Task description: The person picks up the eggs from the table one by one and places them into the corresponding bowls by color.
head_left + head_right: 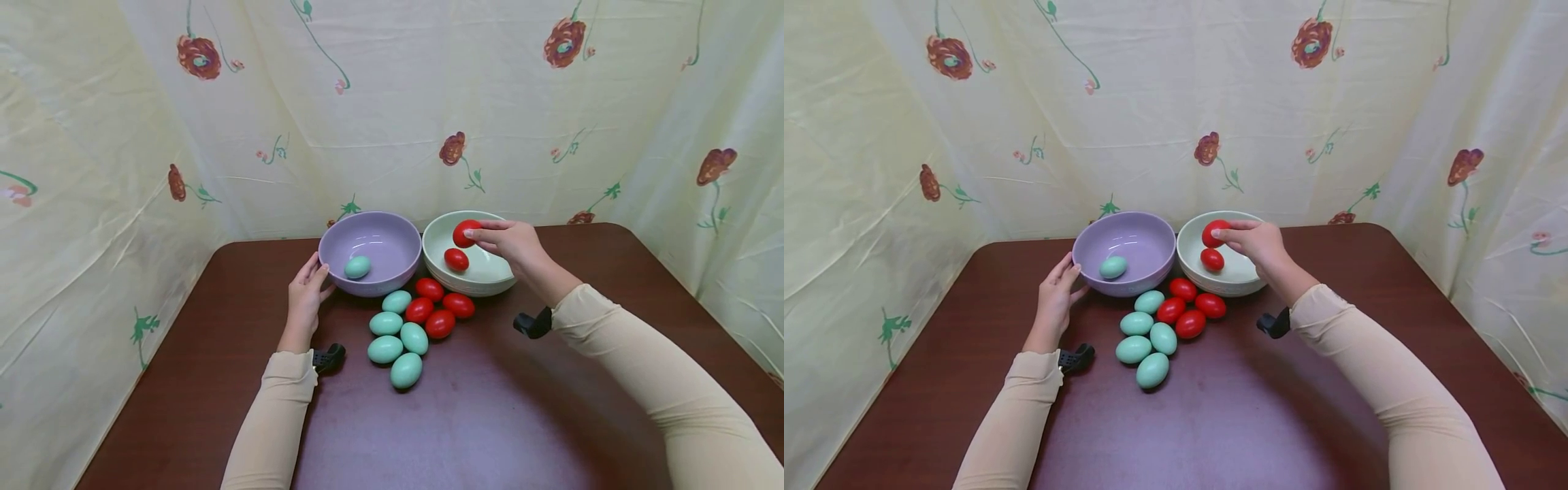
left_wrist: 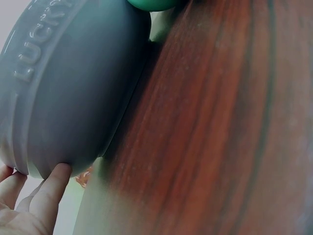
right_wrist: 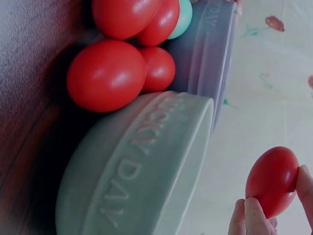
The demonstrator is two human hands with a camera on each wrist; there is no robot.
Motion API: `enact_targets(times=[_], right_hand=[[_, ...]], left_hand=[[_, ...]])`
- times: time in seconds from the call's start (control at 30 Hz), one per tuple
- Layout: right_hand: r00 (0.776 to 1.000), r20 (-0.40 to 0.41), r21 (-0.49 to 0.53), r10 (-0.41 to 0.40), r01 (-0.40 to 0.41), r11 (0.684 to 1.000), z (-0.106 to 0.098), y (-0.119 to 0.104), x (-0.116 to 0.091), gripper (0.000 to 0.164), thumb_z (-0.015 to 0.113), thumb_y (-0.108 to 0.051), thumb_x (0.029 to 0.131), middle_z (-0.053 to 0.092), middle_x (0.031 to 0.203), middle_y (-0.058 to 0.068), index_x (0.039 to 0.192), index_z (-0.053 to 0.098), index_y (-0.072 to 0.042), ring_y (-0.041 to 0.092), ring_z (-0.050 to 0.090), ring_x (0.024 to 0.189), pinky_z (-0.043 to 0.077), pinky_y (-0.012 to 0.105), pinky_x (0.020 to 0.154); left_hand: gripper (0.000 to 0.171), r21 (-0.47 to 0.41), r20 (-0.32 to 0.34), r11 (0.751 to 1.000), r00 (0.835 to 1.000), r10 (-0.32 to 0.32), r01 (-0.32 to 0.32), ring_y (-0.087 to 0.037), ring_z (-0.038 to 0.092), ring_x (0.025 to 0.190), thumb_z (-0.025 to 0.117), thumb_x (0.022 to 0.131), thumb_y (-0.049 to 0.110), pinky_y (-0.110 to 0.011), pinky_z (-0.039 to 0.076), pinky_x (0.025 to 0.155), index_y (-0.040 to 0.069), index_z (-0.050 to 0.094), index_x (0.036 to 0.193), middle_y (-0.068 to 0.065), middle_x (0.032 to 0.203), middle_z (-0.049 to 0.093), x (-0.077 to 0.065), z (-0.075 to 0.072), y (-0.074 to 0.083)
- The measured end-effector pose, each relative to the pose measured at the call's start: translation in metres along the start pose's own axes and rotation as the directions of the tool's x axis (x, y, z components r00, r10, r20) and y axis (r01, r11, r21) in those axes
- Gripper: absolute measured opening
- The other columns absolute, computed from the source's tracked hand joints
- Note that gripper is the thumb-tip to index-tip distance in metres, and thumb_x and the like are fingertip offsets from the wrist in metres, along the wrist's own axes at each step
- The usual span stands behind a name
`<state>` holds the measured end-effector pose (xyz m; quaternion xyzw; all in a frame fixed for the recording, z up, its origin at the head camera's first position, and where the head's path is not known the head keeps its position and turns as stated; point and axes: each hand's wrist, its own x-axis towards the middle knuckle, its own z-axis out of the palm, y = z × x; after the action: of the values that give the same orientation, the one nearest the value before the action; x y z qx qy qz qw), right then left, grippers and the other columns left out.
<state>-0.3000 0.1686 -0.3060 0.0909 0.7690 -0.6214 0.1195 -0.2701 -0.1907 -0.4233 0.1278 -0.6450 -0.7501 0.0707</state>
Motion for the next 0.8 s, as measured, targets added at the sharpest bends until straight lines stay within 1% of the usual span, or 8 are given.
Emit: enact_targets(times=[0.07, 0.13, 0.47, 0.8], right_hand=[[1.000, -0.011, -0.009, 0.003, -0.003, 1.000, 0.001, -0.001, 0.003, 0.060, 0.072, -0.034, 0.091, 0.039, 0.158, 0.011, 0.143, 0.054, -0.008, 0.020, 0.063, 0.124, 0.044, 0.034, 0.112], [1.000, -0.024, -0.008, 0.006, -0.006, 1.000, 0.001, -0.001, 0.007, 0.060, 0.071, -0.033, 0.092, 0.038, 0.157, 0.012, 0.143, 0.054, -0.008, 0.024, 0.061, 0.127, 0.044, 0.033, 0.111], [0.997, -0.080, 0.017, 0.024, -0.022, 1.000, 0.001, 0.001, 0.026, 0.058, 0.072, -0.031, 0.091, 0.046, 0.153, 0.013, 0.142, 0.055, -0.009, 0.025, 0.061, 0.127, 0.046, 0.031, 0.110], [0.992, -0.118, 0.052, 0.047, -0.041, 0.998, 0.001, 0.008, 0.042, 0.055, 0.072, -0.029, 0.091, 0.047, 0.151, 0.012, 0.140, 0.057, -0.008, 0.027, 0.059, 0.129, 0.046, 0.033, 0.110]], left_hand=[[0.055, 0.002, 0.001, 1.000, 1.000, 0.001, -0.001, -0.017, 0.046, 0.142, 0.058, 0.101, 0.025, -0.045, 0.049, 0.105, 0.020, 0.040, 0.153, -0.002, 0.162, 0.034, 0.000, -0.001, 0.000], [0.055, 0.005, 0.001, 1.000, 1.000, 0.004, -0.004, -0.017, 0.046, 0.141, 0.058, 0.101, 0.025, -0.045, 0.048, 0.106, 0.020, 0.040, 0.153, -0.002, 0.162, 0.034, 0.000, -0.001, 0.000], [0.055, 0.014, -0.004, 1.000, 1.000, 0.004, -0.004, -0.017, 0.046, 0.142, 0.059, 0.101, 0.026, -0.044, 0.049, 0.105, 0.021, 0.041, 0.153, -0.001, 0.162, 0.034, 0.000, 0.000, -0.001], [0.056, 0.010, -0.004, 1.000, 1.000, 0.003, -0.003, -0.017, 0.045, 0.142, 0.059, 0.101, 0.025, -0.045, 0.048, 0.106, 0.020, 0.040, 0.153, -0.001, 0.162, 0.034, -0.001, 0.001, -0.001]])
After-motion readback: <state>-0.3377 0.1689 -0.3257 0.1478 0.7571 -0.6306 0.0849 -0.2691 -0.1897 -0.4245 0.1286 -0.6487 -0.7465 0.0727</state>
